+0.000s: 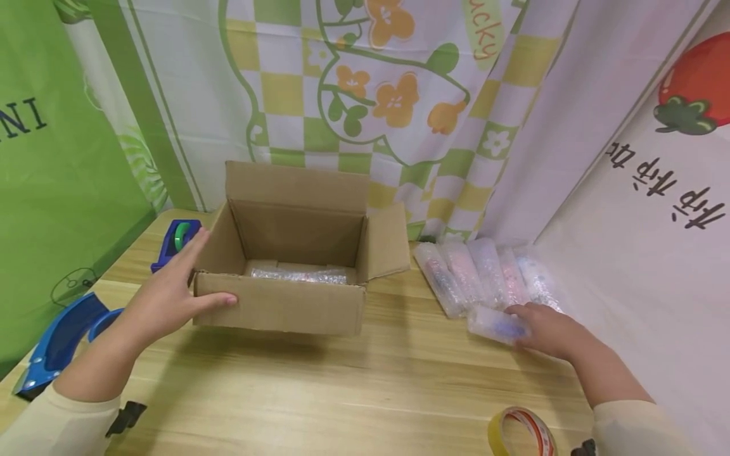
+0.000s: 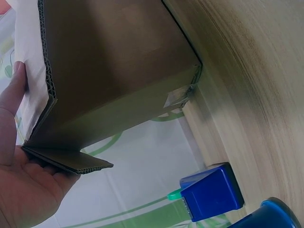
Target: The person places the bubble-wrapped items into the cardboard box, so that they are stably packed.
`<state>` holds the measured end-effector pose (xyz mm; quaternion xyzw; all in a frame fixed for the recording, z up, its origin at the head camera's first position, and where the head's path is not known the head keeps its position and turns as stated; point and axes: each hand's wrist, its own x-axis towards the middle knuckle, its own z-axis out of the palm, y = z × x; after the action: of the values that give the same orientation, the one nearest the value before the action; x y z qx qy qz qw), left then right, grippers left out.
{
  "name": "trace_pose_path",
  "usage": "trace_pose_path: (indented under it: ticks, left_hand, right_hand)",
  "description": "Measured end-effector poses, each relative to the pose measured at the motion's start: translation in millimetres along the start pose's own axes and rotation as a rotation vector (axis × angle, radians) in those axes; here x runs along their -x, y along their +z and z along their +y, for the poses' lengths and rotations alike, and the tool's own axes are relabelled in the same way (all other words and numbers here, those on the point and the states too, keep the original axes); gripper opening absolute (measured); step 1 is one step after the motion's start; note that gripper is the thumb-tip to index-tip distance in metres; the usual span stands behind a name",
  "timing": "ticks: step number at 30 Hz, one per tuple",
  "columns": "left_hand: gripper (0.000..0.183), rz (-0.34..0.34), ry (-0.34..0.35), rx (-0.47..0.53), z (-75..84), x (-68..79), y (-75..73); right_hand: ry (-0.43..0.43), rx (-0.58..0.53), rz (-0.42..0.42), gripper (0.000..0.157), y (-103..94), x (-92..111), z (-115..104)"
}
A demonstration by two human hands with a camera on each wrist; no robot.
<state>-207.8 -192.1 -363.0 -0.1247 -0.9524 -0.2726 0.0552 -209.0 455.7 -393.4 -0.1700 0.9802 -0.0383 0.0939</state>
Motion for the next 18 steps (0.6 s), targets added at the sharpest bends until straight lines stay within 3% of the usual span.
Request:
trace_pose_path:
  ticks: [5,11,18]
  left_hand:
    - [0.123,-0.002,-0.002,0.001,0.2,0.2,-0.5]
    - [0.123,-0.003,-0.003,0.000,-0.4,0.5,-0.7]
    - [0.123,-0.006,0.001,0.002,0.0,0.4,-0.2]
  right_hand:
    - [0.027,-0.090,-0.005,0.077,-25.2,-1,-7]
    - [0.038,-0.135,0.119,0.066,-59.0,-9,-21]
    - [-0.025,-0.137,0.270,0.056,-94.3,-23,-44]
